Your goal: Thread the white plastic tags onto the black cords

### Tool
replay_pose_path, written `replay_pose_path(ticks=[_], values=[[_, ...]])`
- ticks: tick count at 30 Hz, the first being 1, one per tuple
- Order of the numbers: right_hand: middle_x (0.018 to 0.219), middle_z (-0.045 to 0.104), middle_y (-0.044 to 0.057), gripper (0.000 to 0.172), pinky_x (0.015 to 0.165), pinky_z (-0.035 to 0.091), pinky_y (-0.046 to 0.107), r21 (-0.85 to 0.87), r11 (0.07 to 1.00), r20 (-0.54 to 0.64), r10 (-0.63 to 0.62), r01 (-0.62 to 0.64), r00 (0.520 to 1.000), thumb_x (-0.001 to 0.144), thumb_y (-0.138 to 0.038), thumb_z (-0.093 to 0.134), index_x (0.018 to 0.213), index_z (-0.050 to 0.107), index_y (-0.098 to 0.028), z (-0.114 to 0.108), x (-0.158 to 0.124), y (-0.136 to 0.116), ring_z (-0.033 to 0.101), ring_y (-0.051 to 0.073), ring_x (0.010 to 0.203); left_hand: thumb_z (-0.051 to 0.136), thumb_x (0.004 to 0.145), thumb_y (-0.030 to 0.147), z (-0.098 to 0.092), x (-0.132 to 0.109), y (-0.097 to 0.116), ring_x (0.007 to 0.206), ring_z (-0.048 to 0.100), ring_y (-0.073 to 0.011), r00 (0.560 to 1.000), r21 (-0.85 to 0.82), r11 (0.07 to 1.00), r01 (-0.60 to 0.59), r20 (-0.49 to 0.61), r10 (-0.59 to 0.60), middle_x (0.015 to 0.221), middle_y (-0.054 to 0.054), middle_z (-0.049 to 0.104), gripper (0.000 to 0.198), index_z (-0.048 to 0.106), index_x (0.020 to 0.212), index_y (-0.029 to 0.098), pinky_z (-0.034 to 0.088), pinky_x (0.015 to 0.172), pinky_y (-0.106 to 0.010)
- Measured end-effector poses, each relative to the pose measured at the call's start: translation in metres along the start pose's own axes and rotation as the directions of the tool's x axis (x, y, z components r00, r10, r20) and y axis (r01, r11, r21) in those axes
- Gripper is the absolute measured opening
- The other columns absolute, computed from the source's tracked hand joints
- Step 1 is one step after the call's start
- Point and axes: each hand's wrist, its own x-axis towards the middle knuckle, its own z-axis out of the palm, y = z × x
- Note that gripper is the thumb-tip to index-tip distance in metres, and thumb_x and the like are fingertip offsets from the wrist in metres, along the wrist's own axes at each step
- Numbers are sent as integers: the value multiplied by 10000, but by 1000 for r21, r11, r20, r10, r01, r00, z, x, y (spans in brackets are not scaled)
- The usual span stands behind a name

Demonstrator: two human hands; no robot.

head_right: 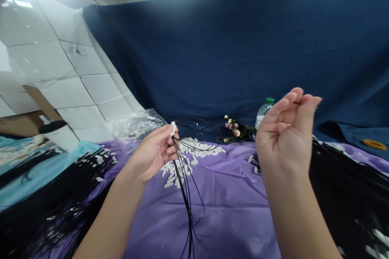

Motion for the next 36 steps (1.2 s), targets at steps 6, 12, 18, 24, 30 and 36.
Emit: replay_pose_path(ticks=[6,12,18,24,30,36], values=[[875,696,-88,265,830,524,46,393,920,-285,109,12,952,943,-227,504,736,671,-217,28,-9,-23,657,10,969,514,891,299,2,1,-2,445,374,-41,1000,49,999,9,7,-9,623,51,367,157,494,804,170,413,421,-197],[886,664,-88,73,428,499,122,223,971,-172,-51,90,984,792,-244,714,758,649,-247,36,-18,-22,597,23,563,526,880,289,3,-1,-6,452,364,-36,1000,62,998,18,17,-19,637,52,363,162,477,781,171,402,420,-188],[741,673,-16,108,496,420,245,-436,805,125,-388,402,913,725,-140,747,775,705,-225,41,-35,-18,542,88,564,527,877,312,7,-3,-8,462,360,-46,999,81,997,6,45,-9,640,52,354,169,477,784,180,399,430,-200],[796,718,-23,279,677,534,248,-582,472,661,-200,662,723,768,-98,693,1010,649,-228,53,-57,-11,677,131,714,511,881,327,13,-7,-9,463,341,-46,998,118,993,-10,55,4,643,51,357,182,463,777,185,376,427,-193],[789,724,-34,271,617,534,197,-610,418,682,-156,673,715,785,-85,657,1012,591,-218,57,-69,8,694,115,693,514,874,354,14,-11,-11,458,334,-48,992,181,981,-71,114,50,630,55,349,211,441,762,191,378,422,-196],[815,731,-19,168,559,523,198,-668,336,644,-187,664,742,791,-157,674,921,593,-228,58,-71,9,703,131,668,508,880,385,18,-14,-12,467,328,-52,981,252,959,-126,173,83,608,60,325,211,466,797,196,396,425,-190]])
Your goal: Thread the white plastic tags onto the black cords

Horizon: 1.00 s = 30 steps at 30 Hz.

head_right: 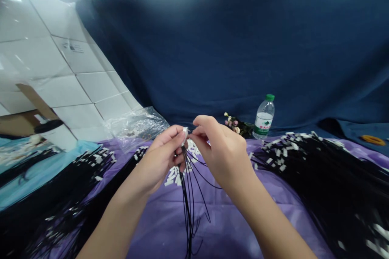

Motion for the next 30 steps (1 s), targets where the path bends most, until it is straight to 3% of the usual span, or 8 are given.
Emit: replay_pose_path(ticks=[7,16,20,24,27,30], values=[[815,719,-15,77,545,503,192,-22,1000,25,7,-7,1000,822,-166,631,868,597,-217,0,0,-1,696,120,658,504,885,388,-1,0,1,457,308,-44,1000,5,1000,11,11,-11,604,64,316,205,478,817,197,389,422,-179],[803,708,-7,124,540,475,209,-85,996,47,-11,15,999,824,-122,585,895,587,-223,-4,0,-4,697,142,702,523,869,402,-1,1,1,460,307,-45,1000,-11,1000,23,17,-23,605,64,319,224,467,798,197,377,426,-178],[792,709,1,192,549,497,236,-47,998,67,-43,46,997,836,-112,556,970,552,-249,-8,-1,-4,697,165,713,538,856,405,-1,0,2,461,304,-48,1000,-14,1000,24,7,-24,605,62,331,224,482,796,197,371,425,-177],[767,706,-4,164,519,502,235,-28,996,41,-80,81,996,838,-123,570,921,561,-264,-10,-1,-3,693,163,679,541,853,390,-1,-2,3,456,303,-46,1000,-19,1000,22,-4,-22,608,62,350,209,479,798,198,366,424,-175],[738,705,-26,191,530,529,229,67,996,13,-62,61,998,808,-118,624,909,562,-267,-10,0,-1,695,154,657,546,850,384,-1,-2,4,454,306,-46,1000,-24,999,29,2,-29,592,63,341,212,471,786,196,368,426,-175],[744,713,-37,203,543,546,222,139,989,57,-57,49,997,783,-113,656,893,574,-263,-11,3,0,701,147,667,551,848,364,-3,-1,4,449,312,-43,999,-36,999,34,7,-33,589,64,345,208,460,768,194,370,427,-175]])
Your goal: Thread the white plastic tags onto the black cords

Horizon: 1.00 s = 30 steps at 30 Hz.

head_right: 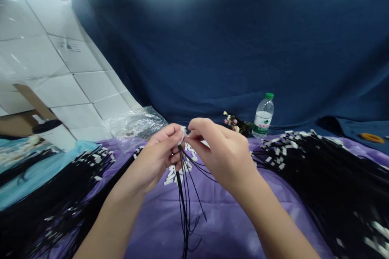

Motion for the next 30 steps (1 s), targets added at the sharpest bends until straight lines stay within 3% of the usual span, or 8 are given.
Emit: replay_pose_path(ticks=[6,18,30], values=[[768,720,-35,197,596,565,218,65,997,45,-41,38,998,777,-66,602,875,607,-237,-4,3,0,700,131,671,551,848,332,-1,0,2,441,313,-41,1000,-14,1000,7,11,-7,590,66,340,191,458,752,195,367,427,-179],[818,707,-24,190,550,531,192,28,987,70,155,-157,985,785,-94,582,921,537,-218,-3,4,-2,713,134,678,551,855,376,-2,2,2,429,314,-36,999,-32,999,33,-2,-33,610,65,366,210,482,773,195,369,414,-176],[831,691,-24,244,532,520,181,177,947,129,248,-268,960,768,-83,592,900,442,-223,-3,4,-3,708,130,618,547,861,388,-3,2,0,436,312,-38,1000,-31,999,17,12,-16,614,63,376,210,491,787,200,361,413,-175]])
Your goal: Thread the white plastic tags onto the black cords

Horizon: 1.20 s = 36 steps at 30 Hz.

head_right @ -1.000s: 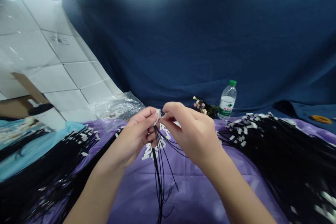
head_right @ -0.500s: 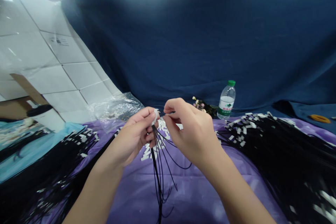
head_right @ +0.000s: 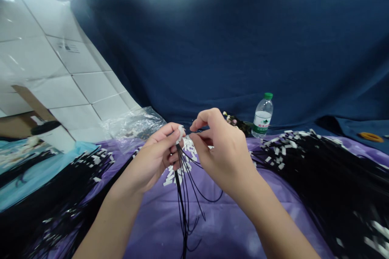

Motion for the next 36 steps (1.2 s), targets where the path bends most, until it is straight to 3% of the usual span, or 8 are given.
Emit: replay_pose_path(ticks=[7,11,16,21,32,36], values=[[846,665,-5,236,510,527,179,114,991,12,69,-69,998,775,-113,604,899,435,-220,1,-2,3,699,130,618,566,849,382,0,1,0,431,319,-36,1000,3,1000,2,0,-2,616,63,379,202,500,789,201,368,410,-172],[851,632,-15,287,492,540,172,282,944,-1,180,-173,984,731,-111,656,870,432,-224,4,-2,2,692,126,609,568,851,382,-1,1,-1,436,315,-32,1000,23,1000,-16,-1,16,652,57,399,184,512,811,210,370,406,-171],[823,599,-28,350,514,587,220,546,762,55,382,-348,922,670,-96,706,812,412,-222,2,1,-4,667,121,559,591,837,358,0,2,-2,447,332,-40,1000,36,999,-16,2,16,647,54,391,147,539,862,223,361,406,-166],[862,578,-19,368,535,609,240,683,578,148,489,-446,860,635,-99,732,773,410,-212,-2,3,1,674,128,575,590,837,368,3,2,-5,465,342,-43,998,37,997,-66,29,65,655,54,406,155,538,900,236,368,421,-165],[907,554,-66,426,690,610,188,765,237,377,589,-599,715,595,-117,819,768,441,-209,-13,4,-6,712,133,724,526,886,385,4,5,-12,474,384,-52,960,126,954,-273,96,262,614,52,428,181,538,951,218,386,438,-173],[883,565,-72,393,702,598,152,770,139,427,614,-623,664,604,-64,795,742,453,-199,-16,7,-10,701,98,708,535,886,371,3,7,-15,473,381,-38,945,55,948,-312,124,304,645,54,430,161,538,944,221,379,429,-158]])
